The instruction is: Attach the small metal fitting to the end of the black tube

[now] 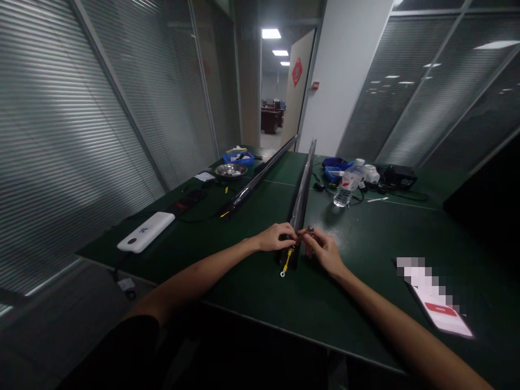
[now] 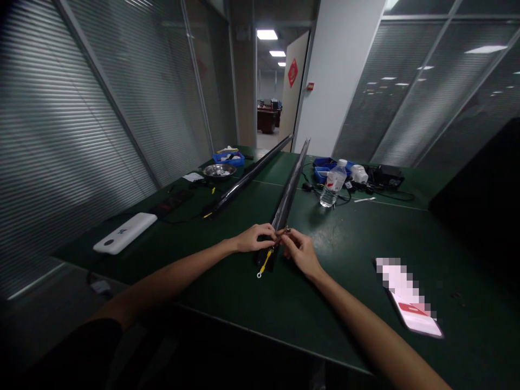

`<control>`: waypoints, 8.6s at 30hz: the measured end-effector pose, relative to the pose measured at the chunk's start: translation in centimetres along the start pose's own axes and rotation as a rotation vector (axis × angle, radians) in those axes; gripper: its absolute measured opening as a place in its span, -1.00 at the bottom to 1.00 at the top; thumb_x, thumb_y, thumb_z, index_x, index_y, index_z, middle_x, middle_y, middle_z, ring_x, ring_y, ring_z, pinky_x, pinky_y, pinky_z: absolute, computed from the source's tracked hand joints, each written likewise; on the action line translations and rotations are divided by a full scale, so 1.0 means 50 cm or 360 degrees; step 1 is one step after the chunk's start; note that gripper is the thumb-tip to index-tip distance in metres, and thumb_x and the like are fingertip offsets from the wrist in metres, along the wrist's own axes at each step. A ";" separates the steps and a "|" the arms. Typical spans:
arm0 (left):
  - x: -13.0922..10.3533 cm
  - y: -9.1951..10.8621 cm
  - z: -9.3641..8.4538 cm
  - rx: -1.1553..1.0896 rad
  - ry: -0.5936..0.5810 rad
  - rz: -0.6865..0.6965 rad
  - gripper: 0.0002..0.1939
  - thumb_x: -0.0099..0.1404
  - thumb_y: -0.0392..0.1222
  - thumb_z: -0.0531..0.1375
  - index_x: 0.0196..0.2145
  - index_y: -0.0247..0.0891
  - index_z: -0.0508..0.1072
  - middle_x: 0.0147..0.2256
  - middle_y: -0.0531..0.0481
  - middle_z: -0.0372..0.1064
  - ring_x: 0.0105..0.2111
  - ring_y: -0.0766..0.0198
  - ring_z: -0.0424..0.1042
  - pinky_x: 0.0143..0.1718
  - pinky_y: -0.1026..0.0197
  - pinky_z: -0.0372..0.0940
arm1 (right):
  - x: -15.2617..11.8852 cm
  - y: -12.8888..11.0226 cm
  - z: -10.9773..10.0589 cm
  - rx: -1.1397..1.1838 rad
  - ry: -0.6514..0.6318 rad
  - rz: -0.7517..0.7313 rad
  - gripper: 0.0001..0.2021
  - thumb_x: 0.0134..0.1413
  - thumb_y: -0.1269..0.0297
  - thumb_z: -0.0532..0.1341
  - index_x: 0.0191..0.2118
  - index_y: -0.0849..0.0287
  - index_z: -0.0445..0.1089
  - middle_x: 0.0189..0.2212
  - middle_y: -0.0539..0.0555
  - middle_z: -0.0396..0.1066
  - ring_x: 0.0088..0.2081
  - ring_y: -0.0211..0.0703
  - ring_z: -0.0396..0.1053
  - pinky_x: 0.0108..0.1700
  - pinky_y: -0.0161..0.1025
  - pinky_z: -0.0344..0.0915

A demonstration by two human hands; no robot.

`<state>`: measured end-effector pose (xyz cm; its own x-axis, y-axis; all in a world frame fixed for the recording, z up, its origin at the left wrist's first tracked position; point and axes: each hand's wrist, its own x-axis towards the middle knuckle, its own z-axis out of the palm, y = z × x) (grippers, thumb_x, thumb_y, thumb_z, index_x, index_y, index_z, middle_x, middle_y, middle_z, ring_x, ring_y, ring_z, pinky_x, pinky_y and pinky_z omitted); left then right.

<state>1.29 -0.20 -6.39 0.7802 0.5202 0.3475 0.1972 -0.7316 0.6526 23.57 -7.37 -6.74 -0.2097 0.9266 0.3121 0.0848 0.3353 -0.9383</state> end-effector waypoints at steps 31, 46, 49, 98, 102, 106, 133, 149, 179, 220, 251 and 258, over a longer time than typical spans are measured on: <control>0.000 0.008 -0.005 -0.0083 -0.0028 -0.0048 -0.84 0.43 -0.17 0.27 -0.16 -0.31 0.61 -0.13 -0.10 0.45 -0.04 0.16 0.46 0.10 0.17 0.30 | -0.004 -0.011 0.003 -0.0071 -0.0010 -0.0033 -0.60 0.32 -0.10 0.25 -0.08 0.19 0.50 -0.51 -0.05 0.38 -0.57 -0.24 0.30 -0.52 -0.30 0.27; -0.002 -0.002 -0.004 -0.0101 -0.0016 -0.0032 -0.83 0.45 -0.17 0.27 -0.14 -0.31 0.60 -0.13 -0.11 0.46 -0.04 0.16 0.47 0.10 0.17 0.31 | -0.005 -0.009 0.005 -0.0057 0.0003 -0.0041 -0.60 0.31 -0.09 0.27 -0.11 0.20 0.52 -0.59 -0.08 0.32 -0.59 -0.23 0.28 -0.54 -0.30 0.24; -0.002 -0.005 -0.003 -0.0083 -0.0022 -0.0018 -0.83 0.46 -0.17 0.26 -0.13 -0.31 0.60 -0.12 -0.12 0.47 -0.03 0.16 0.47 0.10 0.16 0.31 | -0.003 -0.008 0.006 -0.0071 0.0010 -0.0037 -0.61 0.30 -0.10 0.27 -0.12 0.19 0.52 -0.58 -0.08 0.33 -0.60 -0.23 0.28 -0.54 -0.30 0.24; -0.004 0.003 -0.001 0.0000 -0.0038 -0.0031 -0.79 0.48 -0.11 0.25 -0.16 -0.31 0.60 -0.13 -0.13 0.45 -0.03 0.14 0.45 0.11 0.16 0.29 | 0.000 -0.006 0.005 -0.0147 0.0032 -0.0039 -0.55 0.31 -0.16 0.24 -0.18 0.20 0.51 -0.60 -0.06 0.33 -0.58 -0.21 0.31 -0.52 -0.30 0.25; -0.005 0.003 -0.003 -0.0034 -0.0032 -0.0010 -0.81 0.46 -0.13 0.27 -0.17 -0.31 0.60 -0.13 -0.12 0.45 -0.03 0.14 0.45 0.11 0.16 0.28 | -0.001 -0.006 0.005 -0.0124 0.0014 -0.0046 -0.56 0.32 -0.15 0.23 -0.18 0.19 0.51 -0.59 -0.06 0.33 -0.57 -0.21 0.32 -0.52 -0.30 0.25; -0.003 0.002 -0.004 -0.0072 -0.0040 -0.0028 -0.79 0.48 -0.13 0.24 -0.16 -0.32 0.61 -0.14 -0.13 0.46 -0.02 0.14 0.45 0.11 0.17 0.30 | -0.003 -0.007 0.005 -0.0129 0.0019 -0.0025 -0.57 0.31 -0.13 0.25 -0.16 0.20 0.51 -0.60 -0.07 0.33 -0.58 -0.21 0.31 -0.52 -0.30 0.25; -0.004 -0.002 -0.001 -0.0049 -0.0018 0.0062 -0.80 0.47 -0.14 0.25 -0.18 -0.32 0.61 -0.17 -0.12 0.46 -0.05 0.16 0.45 0.08 0.20 0.28 | -0.002 -0.002 0.002 -0.0189 0.0006 -0.0089 -0.62 0.37 -0.08 0.20 -0.18 0.18 0.50 -0.56 -0.05 0.35 -0.56 -0.21 0.32 -0.50 -0.29 0.25; -0.004 0.005 -0.004 -0.0023 -0.0046 -0.0013 -0.79 0.48 -0.12 0.25 -0.16 -0.31 0.62 -0.14 -0.12 0.46 -0.02 0.15 0.45 0.10 0.18 0.29 | -0.006 -0.011 0.006 -0.0219 0.0019 -0.0077 -0.59 0.36 -0.12 0.20 -0.17 0.17 0.50 -0.56 -0.05 0.34 -0.55 -0.18 0.32 -0.49 -0.27 0.27; -0.002 0.009 -0.003 -0.0054 -0.0042 -0.0018 -0.79 0.49 -0.14 0.24 -0.15 -0.31 0.62 -0.16 -0.12 0.47 -0.02 0.14 0.44 0.10 0.16 0.30 | -0.006 -0.008 0.005 -0.0261 0.0029 -0.0098 -0.61 0.35 -0.10 0.22 -0.16 0.17 0.54 -0.58 -0.04 0.35 -0.57 -0.17 0.32 -0.50 -0.27 0.26; -0.006 0.003 0.002 -0.0023 -0.0003 -0.0024 -0.82 0.47 -0.17 0.25 -0.18 -0.32 0.61 -0.14 -0.11 0.46 -0.04 0.17 0.46 0.09 0.21 0.30 | -0.006 -0.006 0.006 -0.0289 0.0052 -0.0153 -0.64 0.39 -0.04 0.19 -0.19 0.17 0.51 -0.55 -0.04 0.36 -0.56 -0.18 0.34 -0.49 -0.28 0.26; -0.005 0.003 0.002 0.0025 -0.0025 -0.0057 -0.84 0.46 -0.18 0.25 -0.16 -0.31 0.60 -0.12 -0.12 0.46 -0.03 0.16 0.47 0.11 0.18 0.30 | -0.005 -0.003 0.004 -0.0287 0.0038 -0.0132 -0.66 0.38 -0.02 0.22 -0.21 0.18 0.52 -0.54 -0.03 0.37 -0.56 -0.18 0.34 -0.49 -0.28 0.26; -0.005 0.005 0.001 0.0017 -0.0026 -0.0018 -0.83 0.47 -0.19 0.24 -0.14 -0.32 0.60 -0.13 -0.12 0.45 -0.04 0.16 0.46 0.09 0.18 0.30 | -0.006 -0.008 0.003 -0.0262 0.0049 -0.0129 -0.66 0.39 -0.02 0.21 -0.19 0.17 0.53 -0.53 -0.03 0.37 -0.56 -0.19 0.34 -0.49 -0.28 0.27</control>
<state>1.18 -0.52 -6.32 0.7874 0.5212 0.3292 0.2123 -0.7306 0.6490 23.45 -7.82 -6.50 -0.1928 0.8993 0.3926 0.2278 0.4302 -0.8735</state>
